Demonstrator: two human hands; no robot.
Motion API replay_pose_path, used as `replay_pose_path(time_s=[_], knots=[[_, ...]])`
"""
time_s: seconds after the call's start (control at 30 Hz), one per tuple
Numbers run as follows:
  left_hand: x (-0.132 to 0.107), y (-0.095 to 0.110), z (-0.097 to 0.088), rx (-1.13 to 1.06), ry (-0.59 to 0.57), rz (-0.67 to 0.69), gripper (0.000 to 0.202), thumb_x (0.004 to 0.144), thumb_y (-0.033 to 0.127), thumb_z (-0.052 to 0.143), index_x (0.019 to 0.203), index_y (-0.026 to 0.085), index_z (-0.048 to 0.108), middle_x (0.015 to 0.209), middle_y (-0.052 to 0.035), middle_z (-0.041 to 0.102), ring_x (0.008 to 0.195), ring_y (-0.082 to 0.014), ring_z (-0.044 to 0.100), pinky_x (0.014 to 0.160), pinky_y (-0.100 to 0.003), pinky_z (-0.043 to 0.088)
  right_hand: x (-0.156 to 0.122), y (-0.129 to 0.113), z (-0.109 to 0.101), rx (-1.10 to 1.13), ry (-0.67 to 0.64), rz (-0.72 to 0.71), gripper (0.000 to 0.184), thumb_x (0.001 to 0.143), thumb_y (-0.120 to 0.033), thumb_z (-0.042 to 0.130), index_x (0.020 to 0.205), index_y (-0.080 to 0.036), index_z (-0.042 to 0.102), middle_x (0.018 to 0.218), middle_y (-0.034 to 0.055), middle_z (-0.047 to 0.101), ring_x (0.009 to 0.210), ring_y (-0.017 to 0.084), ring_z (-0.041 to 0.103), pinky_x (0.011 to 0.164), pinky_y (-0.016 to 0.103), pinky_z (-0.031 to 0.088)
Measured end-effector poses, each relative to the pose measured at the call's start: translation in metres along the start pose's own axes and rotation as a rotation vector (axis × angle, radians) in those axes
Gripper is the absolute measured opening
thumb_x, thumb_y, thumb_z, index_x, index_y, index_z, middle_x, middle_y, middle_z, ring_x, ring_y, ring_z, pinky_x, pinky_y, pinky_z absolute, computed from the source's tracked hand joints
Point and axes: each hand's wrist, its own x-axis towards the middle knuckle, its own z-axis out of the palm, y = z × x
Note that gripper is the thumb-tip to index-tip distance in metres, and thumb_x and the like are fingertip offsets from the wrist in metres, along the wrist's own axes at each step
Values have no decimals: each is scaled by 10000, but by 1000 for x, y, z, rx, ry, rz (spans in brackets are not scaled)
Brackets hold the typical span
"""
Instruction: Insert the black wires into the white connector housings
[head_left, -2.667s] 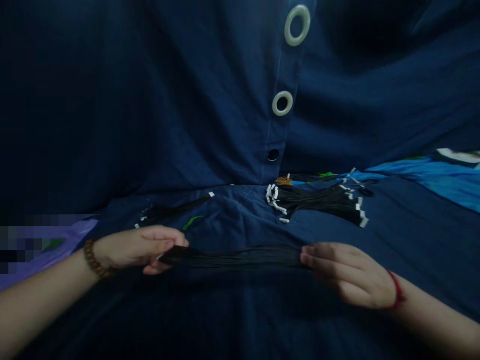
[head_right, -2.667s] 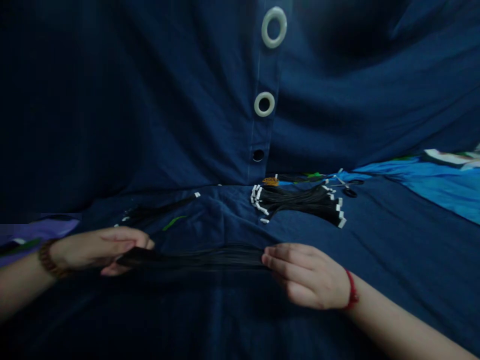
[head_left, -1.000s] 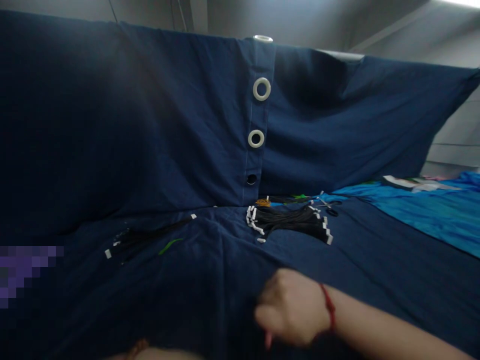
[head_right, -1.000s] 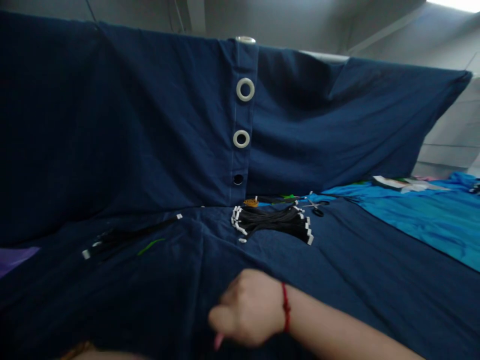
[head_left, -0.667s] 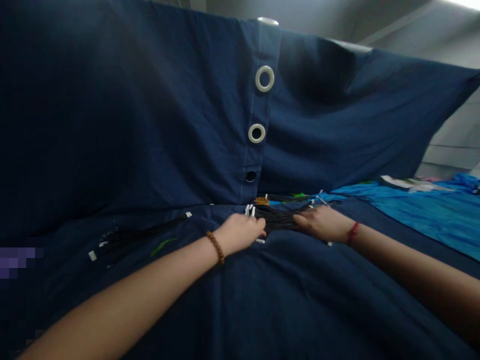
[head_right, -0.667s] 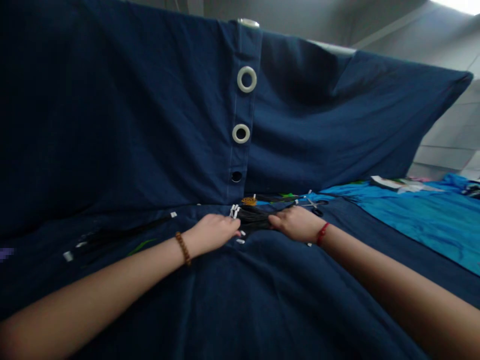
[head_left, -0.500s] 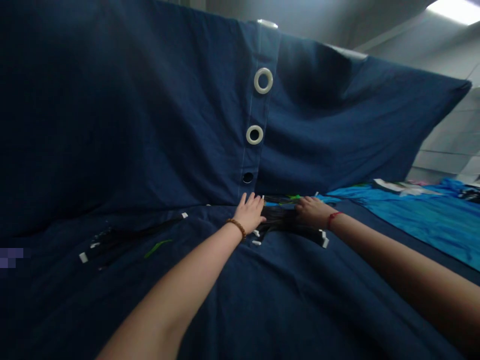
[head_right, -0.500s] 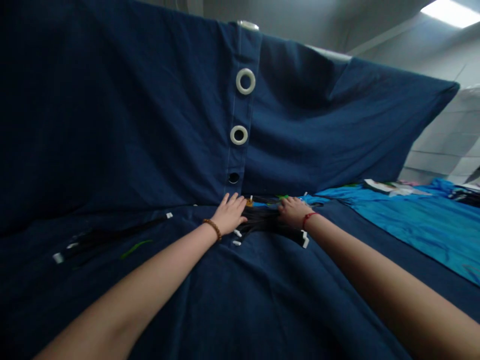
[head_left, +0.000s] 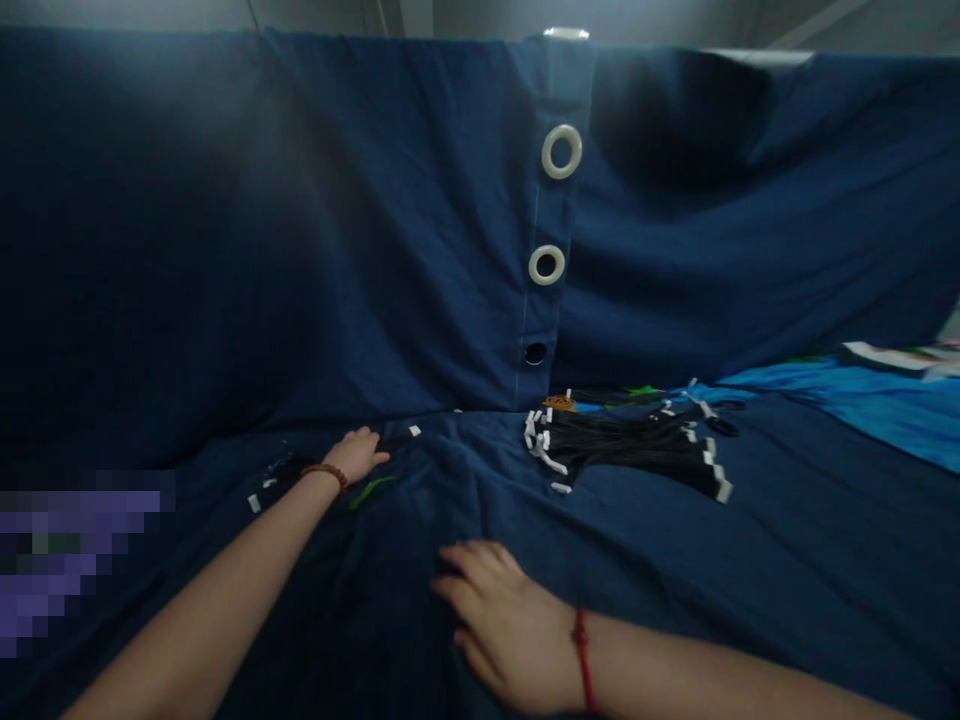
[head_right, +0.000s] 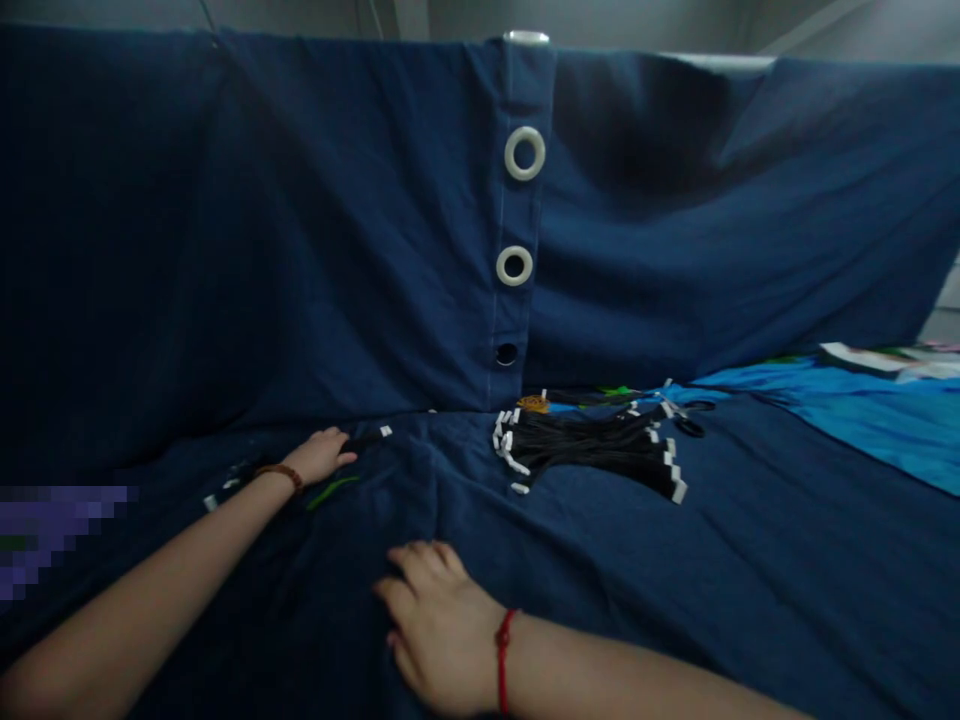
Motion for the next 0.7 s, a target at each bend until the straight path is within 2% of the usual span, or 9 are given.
replay_pose_path(time_s=[0.07, 0.17, 0.33, 0.43, 0.53, 0.6, 0.67, 0.7], knots=[[0, -8, 6, -13, -4, -41, 284, 839, 285, 506, 1089, 149, 520, 1087, -81, 558, 906, -202, 570, 759, -402, 488, 5, -11, 5, 87, -6, -61, 430, 815, -339, 435, 1237, -252, 428, 1311, 32, 429, 1225, 215, 336, 1017, 370, 258], [2, -15, 6, -63, 23, -93, 280, 841, 288, 503, 1083, 150, 524, 1083, -79, 560, 906, -201, 570, 761, -401, 487, 2, -5, 5, 180, -9, -83, 401, 812, -318, 441, 1202, -228, 466, 1291, 32, 459, 1217, 203, 351, 1005, 342, 280], [11, -37, -15, -191, 90, -185, 268, 842, 295, 500, 1063, 148, 536, 1053, -70, 573, 870, -193, 580, 733, -380, 498, -4, 6, -1, 280, -29, -85, 398, 788, -271, 468, 1180, -202, 487, 1282, 50, 468, 1215, 187, 350, 1013, 335, 249], [7, -43, -29, -236, 189, -229, 262, 842, 296, 499, 1052, 144, 542, 1034, -64, 580, 851, -190, 586, 716, -368, 504, -2, 5, -2, 328, -28, -80, 392, 783, -263, 471, 1169, -198, 496, 1275, 59, 472, 1207, 193, 353, 1003, 351, 248], [-10, -41, -52, -224, 363, -275, 277, 844, 290, 497, 1078, 144, 524, 1046, -71, 574, 857, -190, 584, 722, -376, 502, -1, 4, -2, 384, -21, -78, 390, 780, -249, 476, 1165, -193, 503, 1273, 66, 473, 1209, 201, 348, 1004, 359, 234], [-25, -35, -75, -182, 493, -284, 296, 845, 290, 493, 1103, 146, 506, 1077, -80, 557, 906, -208, 568, 766, -411, 481, -1, 5, -1, 433, -17, -75, 391, 779, -243, 478, 1165, -187, 508, 1279, 75, 468, 1214, 211, 340, 1009, 372, 218], [-38, -26, -101, -139, 570, -213, 306, 849, 288, 480, 1121, 147, 492, 1126, -86, 530, 992, -238, 529, 829, -451, 439, -3, 6, 1, 497, -14, -72, 394, 776, -234, 483, 1165, -184, 513, 1285, 82, 462, 1220, 219, 331, 1011, 384, 205], [-43, -20, -113, -121, 574, -159, 280, 853, 268, 469, 1102, 143, 501, 1121, -87, 530, 1020, -242, 511, 854, -463, 416, -4, 6, 2, 535, -13, -69, 394, 772, -226, 488, 1163, -186, 517, 1284, 83, 463, 1221, 222, 328, 1012, 391, 197]])
